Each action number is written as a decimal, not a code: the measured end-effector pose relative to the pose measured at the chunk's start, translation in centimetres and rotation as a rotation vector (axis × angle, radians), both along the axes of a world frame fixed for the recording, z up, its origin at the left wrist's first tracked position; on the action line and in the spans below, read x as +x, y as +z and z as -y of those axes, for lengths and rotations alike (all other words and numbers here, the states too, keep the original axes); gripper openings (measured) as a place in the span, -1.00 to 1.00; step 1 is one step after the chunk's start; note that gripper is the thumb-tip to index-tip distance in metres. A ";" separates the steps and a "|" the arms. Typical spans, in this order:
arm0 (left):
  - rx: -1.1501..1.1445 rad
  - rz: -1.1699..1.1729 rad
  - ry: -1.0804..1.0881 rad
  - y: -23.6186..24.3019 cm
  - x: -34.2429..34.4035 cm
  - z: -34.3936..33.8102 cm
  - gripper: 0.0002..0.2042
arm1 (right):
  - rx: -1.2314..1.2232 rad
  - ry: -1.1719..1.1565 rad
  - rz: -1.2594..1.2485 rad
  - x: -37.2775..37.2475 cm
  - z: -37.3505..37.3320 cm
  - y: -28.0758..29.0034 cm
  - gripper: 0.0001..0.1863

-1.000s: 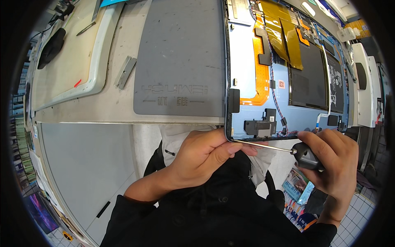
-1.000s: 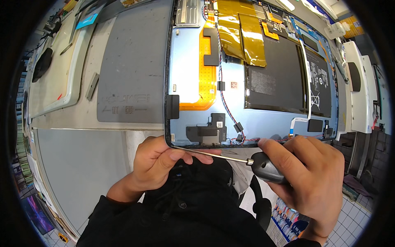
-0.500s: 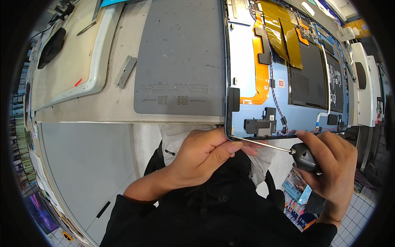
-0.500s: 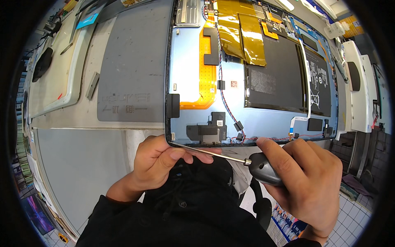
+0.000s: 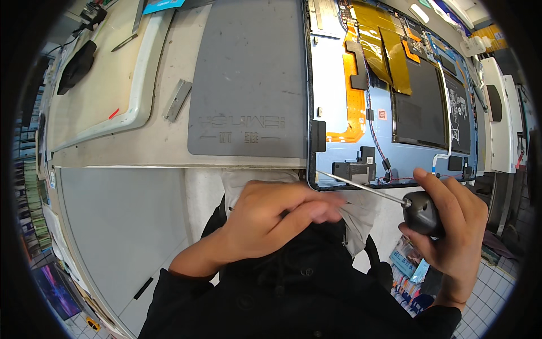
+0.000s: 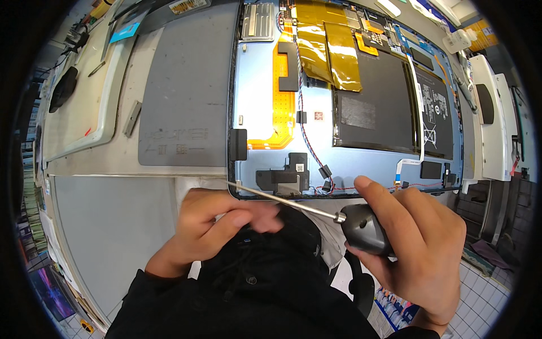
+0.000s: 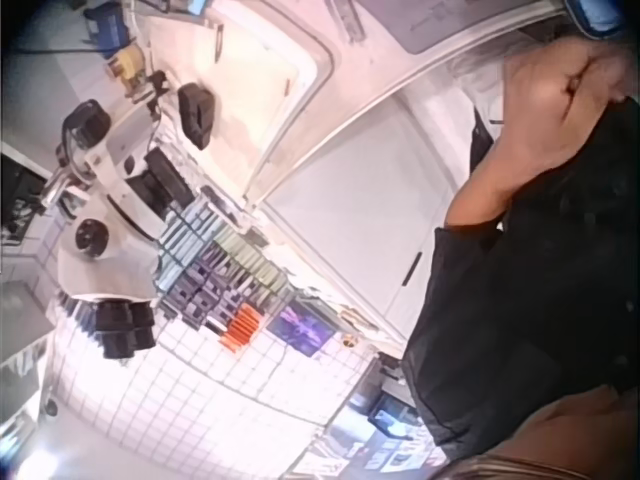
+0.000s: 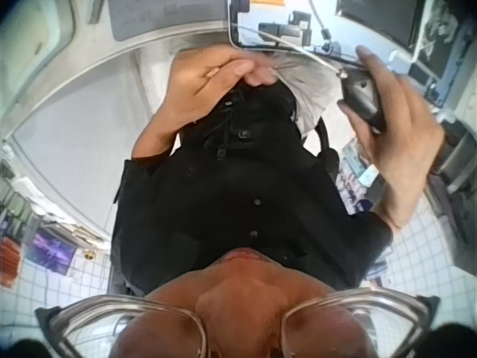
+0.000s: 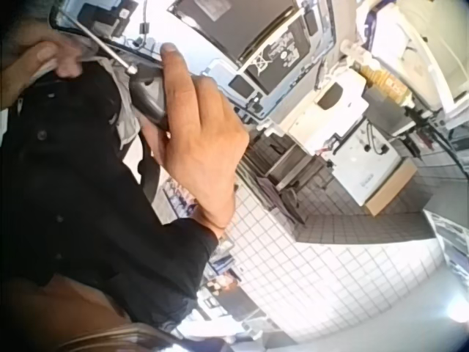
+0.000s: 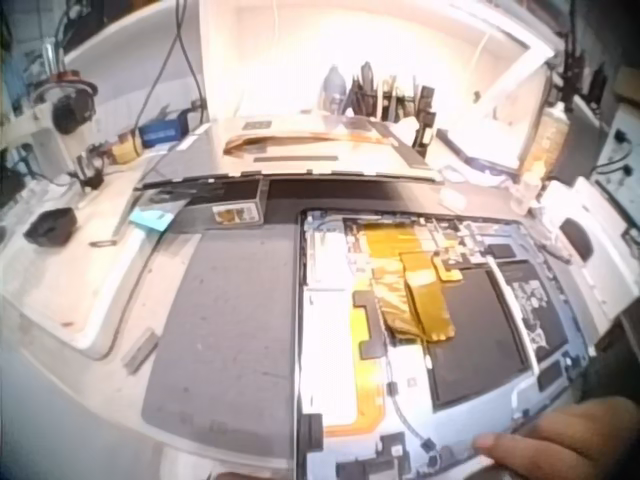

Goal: The person uses a screwdriver to remove screws from the back of a disassembled tablet. They then use a metal prying tool to carefully pry open the device's casing along the edges.

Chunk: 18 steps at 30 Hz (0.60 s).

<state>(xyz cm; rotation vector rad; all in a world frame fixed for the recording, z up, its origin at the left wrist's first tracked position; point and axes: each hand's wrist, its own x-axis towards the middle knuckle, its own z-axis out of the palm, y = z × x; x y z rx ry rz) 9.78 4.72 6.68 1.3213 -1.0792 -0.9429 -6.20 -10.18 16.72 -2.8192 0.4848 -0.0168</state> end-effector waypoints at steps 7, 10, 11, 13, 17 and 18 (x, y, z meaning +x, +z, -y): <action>-0.121 0.925 0.330 3.1 1.5 -0.7 -0.73 | 0.011 -0.010 0.181 -1.5 0.1 -0.8 -0.37; -0.112 1.061 0.319 3.2 1.8 -0.5 -0.68 | 0.026 -0.002 0.212 -2.4 0.2 -1.0 -0.42; -0.118 1.088 0.314 3.0 1.9 -0.7 -0.67 | 0.033 0.000 0.221 -2.7 0.2 -1.2 -0.43; -0.166 1.118 0.311 2.5 1.9 -0.9 -0.68 | 0.039 -0.024 0.235 -3.2 -0.1 -1.6 -0.43; -0.227 1.140 0.247 2.4 2.4 -0.9 -0.68 | 0.043 -0.045 0.267 -3.9 -0.2 -2.3 -0.43; -0.249 1.130 0.235 2.4 2.5 -0.8 -0.67 | 0.055 -0.043 0.272 -4.0 -0.1 -2.4 -0.43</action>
